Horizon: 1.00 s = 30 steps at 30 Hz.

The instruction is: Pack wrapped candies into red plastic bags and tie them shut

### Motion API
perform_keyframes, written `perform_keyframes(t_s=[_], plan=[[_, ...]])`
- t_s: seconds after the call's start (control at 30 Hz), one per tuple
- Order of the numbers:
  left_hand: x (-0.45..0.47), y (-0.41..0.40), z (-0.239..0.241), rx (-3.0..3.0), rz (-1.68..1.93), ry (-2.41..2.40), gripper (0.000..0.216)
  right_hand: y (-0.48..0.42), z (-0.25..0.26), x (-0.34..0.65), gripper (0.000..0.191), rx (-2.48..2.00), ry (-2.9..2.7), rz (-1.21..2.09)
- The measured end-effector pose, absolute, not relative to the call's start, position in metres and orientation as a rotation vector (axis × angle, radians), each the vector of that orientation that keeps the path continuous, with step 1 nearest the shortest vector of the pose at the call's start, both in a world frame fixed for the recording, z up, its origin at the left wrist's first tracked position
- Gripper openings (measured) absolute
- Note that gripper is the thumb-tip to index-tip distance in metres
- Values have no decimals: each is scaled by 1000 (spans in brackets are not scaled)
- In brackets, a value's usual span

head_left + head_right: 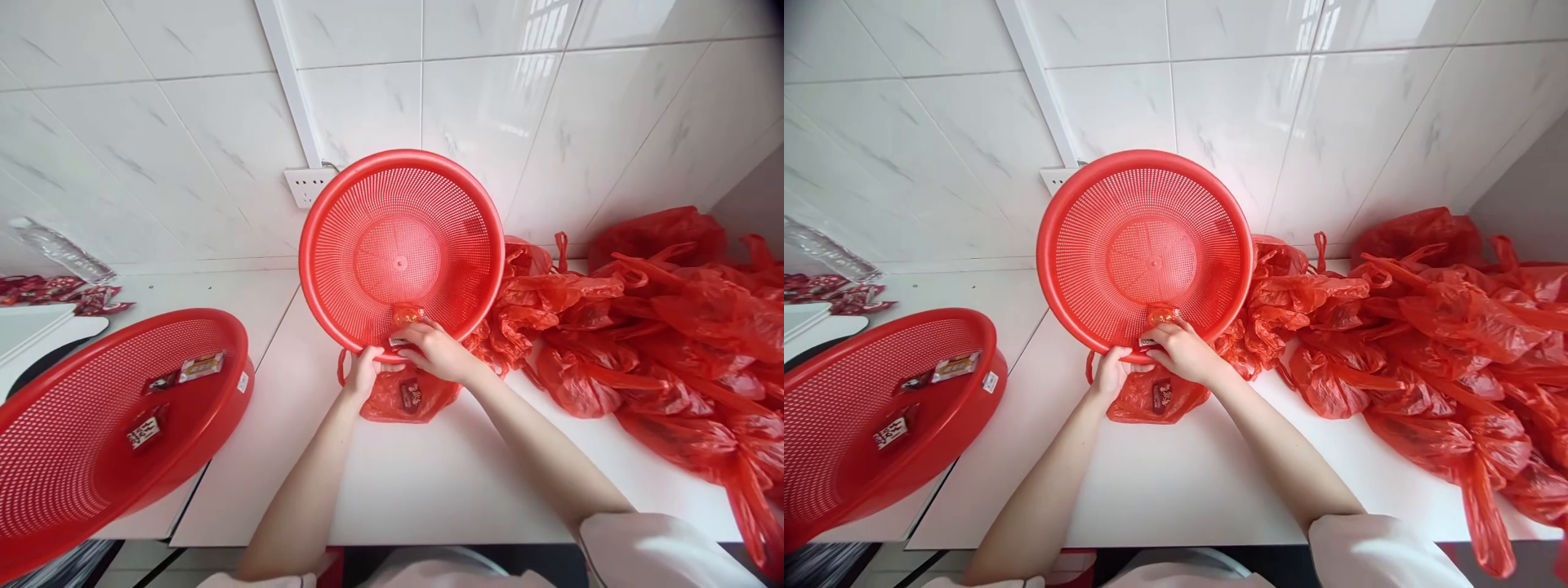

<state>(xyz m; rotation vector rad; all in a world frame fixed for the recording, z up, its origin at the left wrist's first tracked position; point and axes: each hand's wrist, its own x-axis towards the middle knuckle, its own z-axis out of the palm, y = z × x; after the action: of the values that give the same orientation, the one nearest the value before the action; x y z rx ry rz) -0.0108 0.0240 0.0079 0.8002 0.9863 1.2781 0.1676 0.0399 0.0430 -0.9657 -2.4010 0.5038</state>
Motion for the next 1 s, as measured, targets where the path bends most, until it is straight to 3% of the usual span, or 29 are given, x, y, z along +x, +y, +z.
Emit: perform_keyframes(t_s=[0.27,0.5,0.57,0.7,0.8,1.0], plan=[[-25,32,7,747,1396,1037,26,36,57,176,21,-879,-2283,759],[-26,32,7,785,1365,1011,26,41,46,173,24,-853,-2254,511],[-24,29,7,809,1326,994,24,42,44,173,32,-955,-2253,366],[-19,24,7,855,1264,975,15,42,39,175,73,-1158,-2369,320],[-16,22,6,868,1243,993,12,43,37,177,83,-1148,-2445,383],[-18,24,8,820,1319,989,12,46,37,179,61,-957,-2439,502]])
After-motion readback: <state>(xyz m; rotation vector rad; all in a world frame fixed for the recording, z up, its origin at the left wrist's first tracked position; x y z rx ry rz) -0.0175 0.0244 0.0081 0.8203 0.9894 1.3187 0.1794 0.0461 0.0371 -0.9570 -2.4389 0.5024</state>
